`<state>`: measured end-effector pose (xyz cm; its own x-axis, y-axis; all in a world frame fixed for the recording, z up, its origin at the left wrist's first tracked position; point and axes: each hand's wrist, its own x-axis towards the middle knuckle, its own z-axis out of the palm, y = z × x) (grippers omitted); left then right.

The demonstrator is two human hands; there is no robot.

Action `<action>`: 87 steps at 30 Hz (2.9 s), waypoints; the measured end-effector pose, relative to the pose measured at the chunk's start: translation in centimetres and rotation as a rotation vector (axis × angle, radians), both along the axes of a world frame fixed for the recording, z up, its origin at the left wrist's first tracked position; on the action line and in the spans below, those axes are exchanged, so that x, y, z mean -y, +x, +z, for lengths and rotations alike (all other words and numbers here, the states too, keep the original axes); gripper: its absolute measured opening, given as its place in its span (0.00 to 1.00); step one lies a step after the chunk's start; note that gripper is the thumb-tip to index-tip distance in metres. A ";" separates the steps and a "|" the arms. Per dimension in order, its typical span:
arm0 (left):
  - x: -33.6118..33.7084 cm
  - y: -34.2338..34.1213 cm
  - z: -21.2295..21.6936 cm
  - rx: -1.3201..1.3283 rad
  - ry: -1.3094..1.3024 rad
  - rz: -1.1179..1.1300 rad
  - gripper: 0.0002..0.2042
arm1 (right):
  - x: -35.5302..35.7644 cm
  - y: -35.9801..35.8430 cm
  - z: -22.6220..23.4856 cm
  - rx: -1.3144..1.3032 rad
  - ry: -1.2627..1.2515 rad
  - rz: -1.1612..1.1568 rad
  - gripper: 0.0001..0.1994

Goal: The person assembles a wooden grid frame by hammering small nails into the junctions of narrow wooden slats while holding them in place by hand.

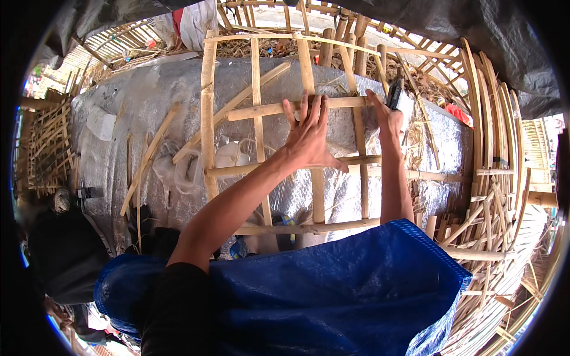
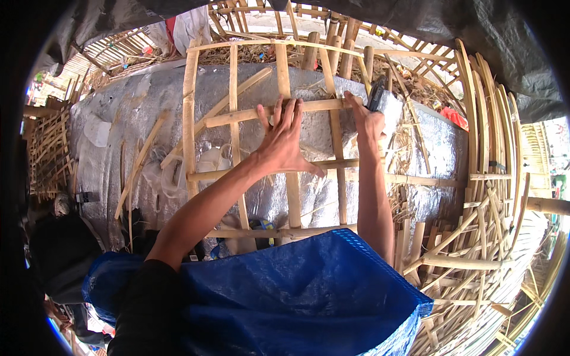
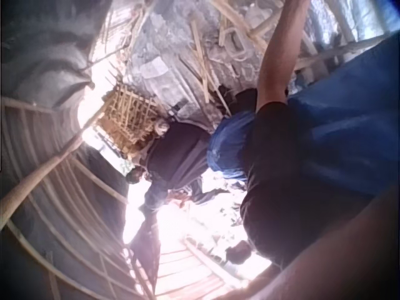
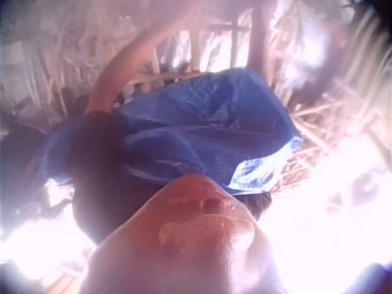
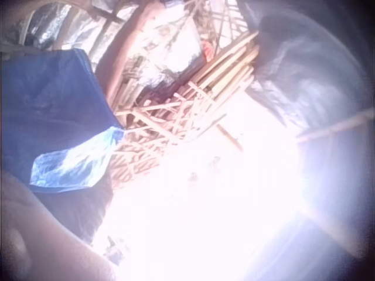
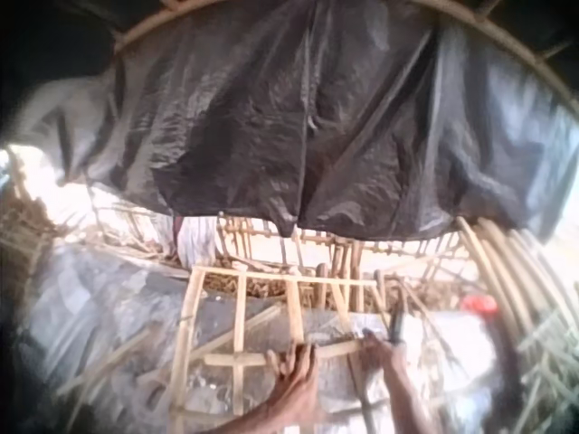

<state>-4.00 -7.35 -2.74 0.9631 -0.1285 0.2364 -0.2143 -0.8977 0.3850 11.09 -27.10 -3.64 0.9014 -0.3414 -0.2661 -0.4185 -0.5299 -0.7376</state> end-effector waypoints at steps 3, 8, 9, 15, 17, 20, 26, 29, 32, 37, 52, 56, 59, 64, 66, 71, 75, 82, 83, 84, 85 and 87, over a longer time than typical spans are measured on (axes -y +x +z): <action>0.2 -0.1 0.8 -0.100 0.062 -0.008 0.84 | -0.9 -0.1 -0.2 -0.077 -0.106 -0.058 0.48; 0.6 1.1 0.7 -0.083 0.080 -0.046 0.82 | -2.6 -0.5 0.8 -0.092 -0.215 -0.084 0.43; 1.6 1.6 1.5 -0.092 0.133 -0.074 0.81 | -2.2 -0.6 0.9 -0.069 -0.244 -0.121 0.42; 2.5 2.1 1.2 -0.062 0.208 -0.113 0.72 | -2.4 -0.6 -0.1 -0.017 -0.176 -0.088 0.40; 1.9 1.6 0.9 -0.068 0.195 -0.101 0.72 | -3.6 -0.9 -0.5 0.028 -0.170 -0.084 0.37; 3.0 2.2 1.7 -0.040 0.184 -0.136 0.73 | -2.0 -0.8 0.3 0.075 -0.139 -0.083 0.36; 2.8 2.1 0.7 -0.064 0.192 -0.135 0.71 | -2.8 -0.8 0.3 0.094 -0.134 -0.084 0.35; 2.8 2.1 0.7 -0.063 0.172 -0.135 0.70 | -2.8 -0.9 0.1 0.081 -0.137 -0.085 0.33; 3.0 2.2 0.7 -0.049 0.151 -0.135 0.66 | -2.6 -0.6 -0.5 0.135 -0.144 -0.150 0.31; 2.8 2.1 0.5 0.011 0.148 -0.130 0.63 | -2.8 -0.7 -0.4 0.182 -0.103 -0.117 0.32; 2.7 2.0 1.8 -0.031 0.003 -0.203 0.60 | 2.1 -6.1 2.3 0.549 -0.257 0.197 0.28; 2.2 1.8 1.2 -0.029 0.039 -0.149 0.62 | 0.8 -9.4 2.8 0.526 -0.055 0.194 0.23; 2.5 2.1 2.0 -0.088 0.108 -0.152 0.64 | 0.7 -8.8 4.9 0.413 0.176 0.199 0.23; 2.8 1.8 1.8 -0.077 0.090 -0.148 0.66 | 0.5 -5.5 3.2 0.458 0.043 0.474 0.30; 2.1 1.5 0.8 -0.051 0.041 -0.123 0.66 | -1.0 -5.6 3.6 0.343 -0.154 0.612 0.34; 2.3 1.5 1.9 -0.043 -0.013 -0.115 0.65 | -0.6 -5.2 1.4 0.600 -0.440 0.703 0.30; 1.1 0.8 1.4 0.027 -0.070 -0.159 0.62 | -1.3 -5.5 1.0 0.619 -0.450 0.643 0.31; -10.9 2.6 12.6 -0.396 -0.162 -0.057 0.44 | -1.7 -5.7 -0.1 0.582 -0.421 0.604 0.30; -13.2 2.9 13.6 -0.358 -0.144 0.020 0.44 | -1.6 -5.9 0.2 0.579 -0.379 0.603 0.30; -16.3 3.1 14.2 -0.288 -0.024 0.001 0.43 | -1.7 -6.0 0.4 0.587 -0.373 0.595 0.30; -17.4 3.1 15.2 -0.293 0.129 -0.002 0.46 | -0.9 -5.9 0.4 0.577 -0.388 0.584 0.30; -19.7 0.4 17.3 -0.369 0.310 0.047 0.47 | -1.1 -6.1 0.2 0.560 -0.376 0.589 0.31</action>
<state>-3.57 12.35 14.53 0.9820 -0.0933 -0.1645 -0.0702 -0.9875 0.1409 4.95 -25.98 -3.45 0.9221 0.2423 0.3017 0.3673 -0.7930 -0.4860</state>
